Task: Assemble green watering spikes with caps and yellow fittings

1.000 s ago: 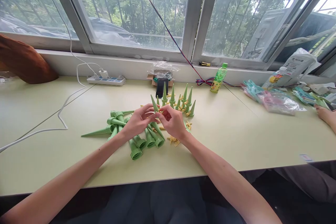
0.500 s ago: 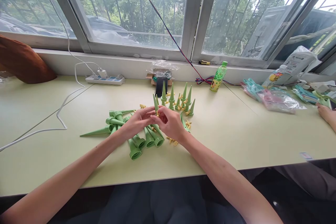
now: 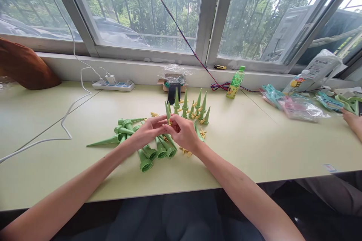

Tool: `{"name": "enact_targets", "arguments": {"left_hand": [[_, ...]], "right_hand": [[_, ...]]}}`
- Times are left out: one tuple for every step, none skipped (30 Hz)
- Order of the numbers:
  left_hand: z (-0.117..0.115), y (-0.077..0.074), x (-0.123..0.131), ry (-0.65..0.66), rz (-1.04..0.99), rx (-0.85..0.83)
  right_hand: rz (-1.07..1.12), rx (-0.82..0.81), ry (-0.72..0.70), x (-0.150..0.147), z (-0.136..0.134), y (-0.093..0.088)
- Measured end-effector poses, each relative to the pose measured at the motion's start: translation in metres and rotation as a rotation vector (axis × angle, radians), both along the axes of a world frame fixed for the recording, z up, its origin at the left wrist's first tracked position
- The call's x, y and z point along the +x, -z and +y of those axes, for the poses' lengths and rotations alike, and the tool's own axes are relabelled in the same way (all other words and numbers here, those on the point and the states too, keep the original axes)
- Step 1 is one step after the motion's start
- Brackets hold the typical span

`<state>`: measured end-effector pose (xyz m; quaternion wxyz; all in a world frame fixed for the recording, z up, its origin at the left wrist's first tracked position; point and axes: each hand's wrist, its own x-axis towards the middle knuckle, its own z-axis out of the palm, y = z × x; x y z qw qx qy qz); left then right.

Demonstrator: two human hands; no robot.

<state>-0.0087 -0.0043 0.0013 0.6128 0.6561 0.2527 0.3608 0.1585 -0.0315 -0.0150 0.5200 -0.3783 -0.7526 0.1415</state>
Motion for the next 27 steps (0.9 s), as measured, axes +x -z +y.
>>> {"name": "enact_targets", "arguments": {"left_hand": [[0.0001,0.0002,-0.0001,0.003,0.000,0.000],[0.0003,0.0006,-0.0003,0.006,0.000,0.001],[0.0006,0.0009,-0.0005,0.007,0.000,0.001],[0.0009,0.0013,-0.0006,0.007,-0.001,0.002],[0.0012,0.0017,-0.0006,0.006,-0.002,0.004],[0.0015,0.0021,-0.0006,0.006,-0.003,0.005],[0.0017,0.0025,-0.0005,0.006,-0.004,0.006],[0.0019,0.0028,-0.0003,0.004,-0.005,0.006],[0.0020,0.0031,-0.0001,0.002,-0.004,0.006],[0.0021,0.0032,0.0000,-0.001,-0.003,0.007],[0.0020,0.0032,0.0001,-0.004,-0.002,0.007],[0.0020,0.0031,0.0002,-0.007,-0.001,0.007],[0.0019,0.0030,0.0003,-0.008,0.000,0.008],[0.0017,0.0029,0.0003,-0.008,0.000,0.008],[0.0017,0.0028,0.0003,-0.007,0.001,0.008],[0.0016,0.0027,0.0003,-0.005,0.001,0.008],[0.0016,0.0027,0.0002,-0.002,0.002,0.007],[0.0016,0.0027,0.0002,0.002,0.003,0.005],[0.0016,0.0028,0.0001,0.005,0.003,0.004],[0.0015,0.0029,0.0001,0.008,0.003,0.003],[0.0015,0.0028,0.0000,0.009,0.002,0.004],[0.0014,0.0027,-0.0001,0.011,0.000,0.004],[0.0013,0.0024,-0.0002,0.012,-0.001,0.005],[0.0011,0.0021,-0.0003,0.012,-0.003,0.007],[0.0009,0.0017,-0.0003,0.012,-0.004,0.008],[0.0008,0.0013,-0.0003,0.010,-0.003,0.009],[0.0007,0.0011,-0.0003,0.008,-0.001,0.009]], "right_hand": [[0.000,-0.003,-0.004,0.0002,0.0000,0.0001],[0.001,-0.005,-0.010,0.0004,-0.0001,0.0003],[0.002,-0.005,-0.015,0.0006,-0.0001,0.0004],[0.004,-0.003,-0.019,0.0007,-0.0002,0.0005],[0.005,-0.001,-0.021,0.0008,-0.0002,0.0006],[0.005,0.002,-0.021,0.0008,-0.0003,0.0006],[0.005,0.004,-0.020,0.0008,-0.0003,0.0005],[0.004,0.004,-0.017,0.0008,-0.0004,0.0004],[0.002,0.003,-0.013,0.0007,-0.0004,0.0003],[0.000,0.001,-0.011,0.0007,-0.0004,0.0001],[-0.002,-0.001,-0.009,0.0007,-0.0004,0.0000],[-0.002,-0.002,-0.008,0.0007,-0.0004,-0.0001],[-0.003,-0.003,-0.008,0.0007,-0.0004,-0.0002],[-0.004,-0.005,-0.009,0.0007,-0.0005,-0.0003],[-0.005,-0.008,-0.009,0.0008,-0.0005,-0.0003],[-0.006,-0.010,-0.008,0.0009,-0.0005,-0.0004],[-0.007,-0.013,-0.008,0.0010,-0.0006,-0.0004],[-0.008,-0.016,-0.008,0.0010,-0.0006,-0.0004],[-0.008,-0.019,-0.008,0.0011,-0.0005,-0.0004],[-0.007,-0.021,-0.009,0.0011,-0.0005,-0.0005],[-0.006,-0.022,-0.010,0.0011,-0.0005,-0.0005],[-0.005,-0.024,-0.012,0.0010,-0.0004,-0.0005],[-0.004,-0.024,-0.013,0.0010,-0.0004,-0.0005],[-0.003,-0.022,-0.015,0.0009,-0.0003,-0.0006],[-0.002,-0.020,-0.016,0.0008,-0.0003,-0.0006],[-0.001,-0.018,-0.015,0.0007,-0.0003,-0.0007],[-0.001,-0.017,-0.013,0.0007,-0.0003,-0.0008]]}}
